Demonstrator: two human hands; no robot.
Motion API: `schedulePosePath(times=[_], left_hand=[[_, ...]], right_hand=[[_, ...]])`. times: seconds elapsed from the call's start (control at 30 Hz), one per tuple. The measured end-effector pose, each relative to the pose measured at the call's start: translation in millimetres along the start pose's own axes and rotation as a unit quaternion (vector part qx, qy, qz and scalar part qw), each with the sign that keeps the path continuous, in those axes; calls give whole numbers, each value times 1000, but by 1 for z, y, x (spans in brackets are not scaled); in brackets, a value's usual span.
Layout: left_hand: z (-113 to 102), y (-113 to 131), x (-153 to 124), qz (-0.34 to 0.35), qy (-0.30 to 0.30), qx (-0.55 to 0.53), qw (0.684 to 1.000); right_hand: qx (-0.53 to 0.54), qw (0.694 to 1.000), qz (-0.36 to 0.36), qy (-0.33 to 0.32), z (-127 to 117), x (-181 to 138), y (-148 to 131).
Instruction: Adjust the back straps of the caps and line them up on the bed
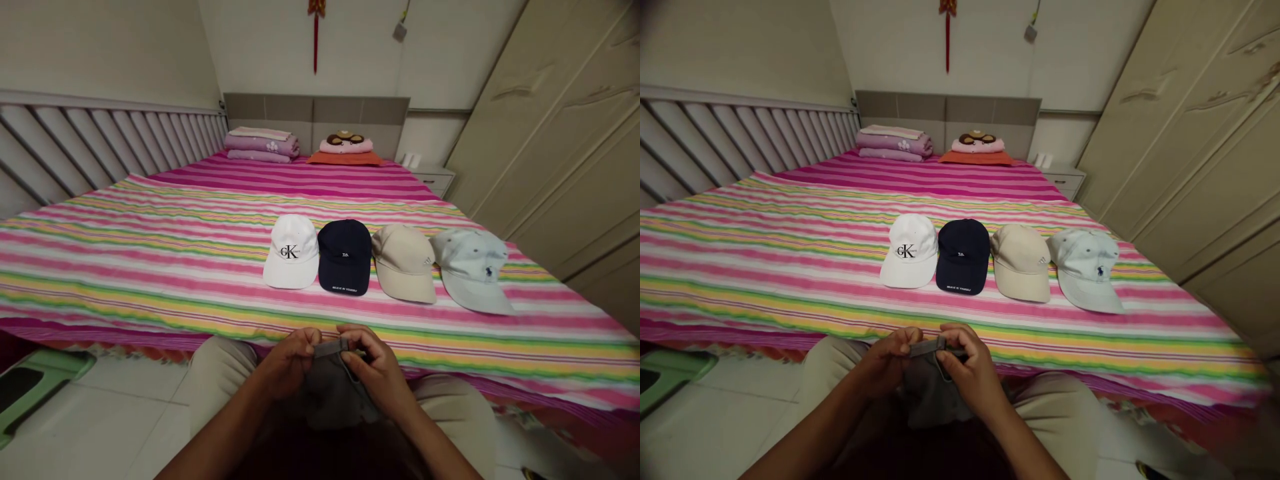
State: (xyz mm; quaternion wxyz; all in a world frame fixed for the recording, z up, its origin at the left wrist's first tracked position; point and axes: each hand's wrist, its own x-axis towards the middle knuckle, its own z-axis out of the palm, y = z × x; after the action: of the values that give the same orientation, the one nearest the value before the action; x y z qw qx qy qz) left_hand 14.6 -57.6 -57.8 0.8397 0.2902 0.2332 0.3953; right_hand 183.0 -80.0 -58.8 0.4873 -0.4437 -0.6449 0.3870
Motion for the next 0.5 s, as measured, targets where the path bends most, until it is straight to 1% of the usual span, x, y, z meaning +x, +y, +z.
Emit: schedulePosePath(times=[0.07,0.13,0.2,0.33,0.43,0.5], left_hand=[[-2,1,0,7,-5,13,1000],[-4,2,0,9,-9,42,999],[-7,4,1,-3,-16,87,996],[-6,11,4,-51,-43,170,983],[2,18,4,-83,-27,227,970],[6,20,4,-91,-19,254,963]], right_hand=[[42,996,49,-66,-3,1,-1],[70,985,88,-131,-6,3,-3],[84,975,116,-168,-10,5,-7],[137,961,145,-193,-17,10,-17],[129,959,148,-205,-18,11,-21],[130,959,152,-201,-16,11,-21]])
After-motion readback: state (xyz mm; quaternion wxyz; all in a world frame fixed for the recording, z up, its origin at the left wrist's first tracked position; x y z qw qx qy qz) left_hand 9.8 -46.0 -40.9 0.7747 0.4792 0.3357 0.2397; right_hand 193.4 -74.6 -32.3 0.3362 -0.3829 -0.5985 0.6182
